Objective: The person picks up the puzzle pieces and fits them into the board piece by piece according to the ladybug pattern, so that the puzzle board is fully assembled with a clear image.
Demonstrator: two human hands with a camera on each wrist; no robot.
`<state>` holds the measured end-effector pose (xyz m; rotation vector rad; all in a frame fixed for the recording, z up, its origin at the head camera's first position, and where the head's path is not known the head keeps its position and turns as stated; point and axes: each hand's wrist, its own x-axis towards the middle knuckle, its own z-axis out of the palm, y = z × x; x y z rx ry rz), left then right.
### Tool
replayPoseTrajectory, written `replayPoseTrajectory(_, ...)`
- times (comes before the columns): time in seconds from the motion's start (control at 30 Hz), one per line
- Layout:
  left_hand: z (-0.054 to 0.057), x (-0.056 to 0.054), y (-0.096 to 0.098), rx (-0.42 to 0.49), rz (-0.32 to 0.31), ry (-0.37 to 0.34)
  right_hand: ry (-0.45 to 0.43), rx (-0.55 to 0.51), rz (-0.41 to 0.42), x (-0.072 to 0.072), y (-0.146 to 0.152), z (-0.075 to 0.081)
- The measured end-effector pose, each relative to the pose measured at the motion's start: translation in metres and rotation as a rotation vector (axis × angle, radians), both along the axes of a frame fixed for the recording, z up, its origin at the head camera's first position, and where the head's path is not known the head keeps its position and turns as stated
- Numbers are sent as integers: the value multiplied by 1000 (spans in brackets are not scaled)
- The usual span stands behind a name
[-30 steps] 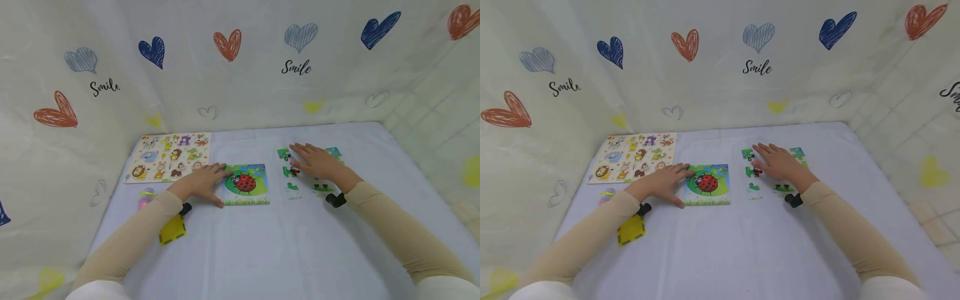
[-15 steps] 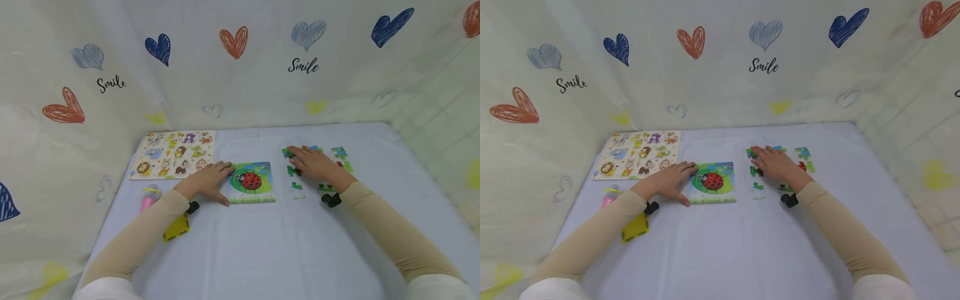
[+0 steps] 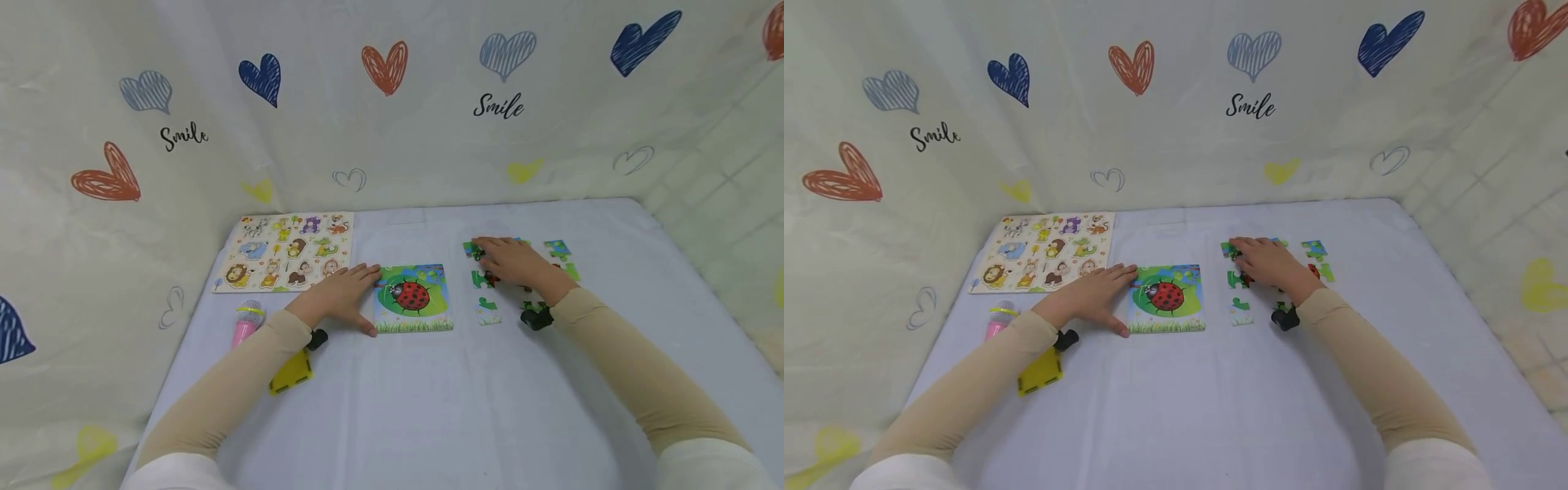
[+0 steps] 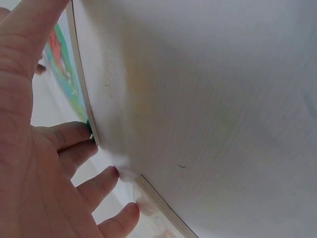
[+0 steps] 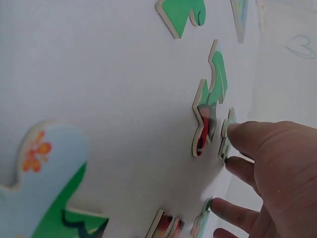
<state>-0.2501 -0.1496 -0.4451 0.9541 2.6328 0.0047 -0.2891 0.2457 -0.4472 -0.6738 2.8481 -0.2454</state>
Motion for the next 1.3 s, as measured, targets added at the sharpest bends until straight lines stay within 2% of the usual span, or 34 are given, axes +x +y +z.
replayPoseTrajectory(0.27, 0, 1, -1, 10, 0, 0, 81, 18, -30, -6, -8, -2)
replayPoseTrajectory(0.43, -1, 1, -1, 23, 0, 2, 119, 30, -77, -9, -11, -3)
replayPoseTrajectory(0.67, -5, -1, -2, 19, 4, -1, 158, 28, -106, -6, -15, 0)
replayPoseTrajectory(0.83, -8, -3, -3, 14, 0, 6, 160, -12, -117, -2, -20, 4)
replayPoseTrajectory(1.3, -6, -2, -3, 21, 4, -18, 141, -91, -47, 8, -48, 13)
